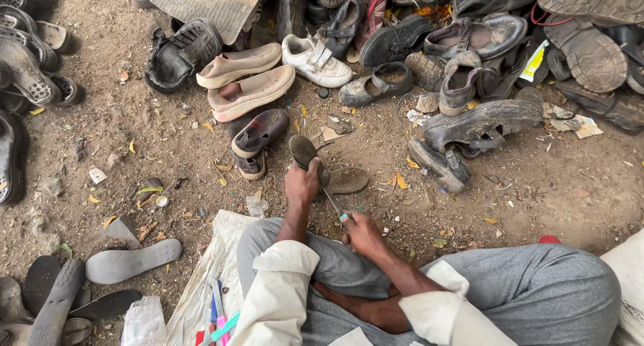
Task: The person uses a thin metal tool to apply adhesive and press down the soles and edges of several different worn shoes by hand while sitting on the ground.
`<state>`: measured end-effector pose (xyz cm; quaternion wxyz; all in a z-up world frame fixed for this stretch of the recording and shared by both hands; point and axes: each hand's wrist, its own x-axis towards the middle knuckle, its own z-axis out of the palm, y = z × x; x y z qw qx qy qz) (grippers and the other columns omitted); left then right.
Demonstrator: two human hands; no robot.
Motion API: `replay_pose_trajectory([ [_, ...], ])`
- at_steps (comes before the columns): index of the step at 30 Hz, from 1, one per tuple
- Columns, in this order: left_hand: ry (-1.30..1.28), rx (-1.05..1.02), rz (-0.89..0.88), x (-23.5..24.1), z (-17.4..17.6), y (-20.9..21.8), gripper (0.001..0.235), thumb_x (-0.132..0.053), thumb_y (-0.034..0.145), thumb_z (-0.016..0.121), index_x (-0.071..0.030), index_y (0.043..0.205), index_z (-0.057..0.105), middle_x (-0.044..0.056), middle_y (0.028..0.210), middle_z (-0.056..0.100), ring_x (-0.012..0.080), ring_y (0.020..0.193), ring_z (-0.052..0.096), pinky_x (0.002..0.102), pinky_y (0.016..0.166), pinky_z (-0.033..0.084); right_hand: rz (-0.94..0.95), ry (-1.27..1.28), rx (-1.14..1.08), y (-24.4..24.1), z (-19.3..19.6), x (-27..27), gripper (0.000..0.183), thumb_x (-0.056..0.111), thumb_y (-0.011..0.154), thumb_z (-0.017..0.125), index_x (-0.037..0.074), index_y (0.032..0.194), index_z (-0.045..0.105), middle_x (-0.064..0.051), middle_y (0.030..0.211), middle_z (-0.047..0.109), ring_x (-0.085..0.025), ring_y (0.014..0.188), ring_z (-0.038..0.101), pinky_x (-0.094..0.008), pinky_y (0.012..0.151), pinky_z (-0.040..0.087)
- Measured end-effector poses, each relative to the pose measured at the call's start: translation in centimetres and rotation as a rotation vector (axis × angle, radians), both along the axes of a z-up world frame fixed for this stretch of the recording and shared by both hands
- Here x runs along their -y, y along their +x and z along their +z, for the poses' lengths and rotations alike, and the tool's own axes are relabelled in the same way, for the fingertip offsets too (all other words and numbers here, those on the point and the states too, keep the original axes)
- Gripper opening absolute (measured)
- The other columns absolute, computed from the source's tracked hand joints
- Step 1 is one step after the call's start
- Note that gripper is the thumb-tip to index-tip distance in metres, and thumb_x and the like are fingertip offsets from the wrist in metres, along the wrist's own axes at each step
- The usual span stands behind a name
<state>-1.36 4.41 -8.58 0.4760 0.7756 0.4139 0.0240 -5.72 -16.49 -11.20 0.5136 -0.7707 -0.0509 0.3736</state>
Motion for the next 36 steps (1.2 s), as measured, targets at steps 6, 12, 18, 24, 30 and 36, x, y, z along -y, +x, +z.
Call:
replay_pose_trajectory([
  [6, 0.158, -0.020, 0.000, -0.5, -1.4, 0.2, 0.062, -0.061, 0.092, 0.065, -0.003, 0.114, 0.069, 0.026, 0.103, 0.073, 0.0422, 0.099, 0.070, 0.051, 0.091, 0.054, -0.105, 0.034, -0.062, -0.3, -3.1, -4.8, 0.024, 0.019, 0.102, 0.052, 0.004, 0.114, 0.066, -0.007, 0.060, 0.063, -0.016, 0.041, 0.052, -0.034, 0.040, 0.042],
  [12, 0.082, -0.030, -0.021, -1.1, -1.9, 0.7, 0.064, -0.061, 0.094, 0.060, 0.001, 0.110, 0.068, 0.027, 0.098, 0.074, 0.0418, 0.093, 0.073, 0.051, 0.087, 0.056, -0.034, 0.149, 0.291, -2.6, -5.1, -2.8, 0.020, 0.019, 0.103, 0.058, 0.003, 0.099, 0.070, -0.005, 0.059, 0.058, -0.012, 0.046, 0.054, -0.032, 0.043, 0.043],
  [18, 0.054, -0.023, -0.026, -0.5, -2.7, 0.8, 0.061, -0.057, 0.097, 0.060, 0.003, 0.105, 0.069, 0.028, 0.093, 0.075, 0.0409, 0.086, 0.074, 0.050, 0.083, 0.057, -0.149, 0.082, -0.197, -0.5, -1.2, -4.1, 0.022, 0.020, 0.103, 0.054, 0.002, 0.102, 0.066, -0.005, 0.057, 0.057, -0.014, 0.038, 0.046, -0.033, 0.037, 0.035],
  [24, -0.073, 0.093, 0.039, -1.1, -3.2, 0.8, 0.051, -0.051, 0.094, 0.057, -0.005, 0.106, 0.076, 0.020, 0.094, 0.077, 0.0341, 0.086, 0.077, 0.045, 0.082, 0.058, -0.250, 0.316, -0.643, -0.4, 0.1, -2.3, 0.024, 0.022, 0.101, 0.055, 0.007, 0.116, 0.066, 0.000, 0.056, 0.049, -0.009, 0.034, 0.034, -0.027, 0.031, 0.026],
  [30, -0.014, 0.226, 0.069, -2.2, -3.8, 1.0, 0.049, -0.047, 0.093, 0.060, -0.004, 0.111, 0.076, 0.019, 0.100, 0.077, 0.0345, 0.095, 0.073, 0.046, 0.088, 0.053, -0.147, 0.416, -0.679, 1.6, 0.4, 1.7, 0.028, 0.025, 0.104, 0.057, 0.003, 0.120, 0.067, 0.001, 0.057, 0.047, -0.007, 0.034, 0.035, -0.024, 0.030, 0.026],
  [36, -0.016, 0.058, 0.040, -0.8, -3.4, 0.8, 0.053, -0.052, 0.093, 0.063, -0.003, 0.113, 0.074, 0.023, 0.106, 0.075, 0.0383, 0.101, 0.070, 0.047, 0.092, 0.052, -0.116, 0.182, -0.543, 2.4, -0.3, -0.9, 0.029, 0.025, 0.102, 0.056, 0.006, 0.118, 0.070, 0.002, 0.055, 0.049, -0.006, 0.033, 0.035, -0.023, 0.029, 0.026],
])
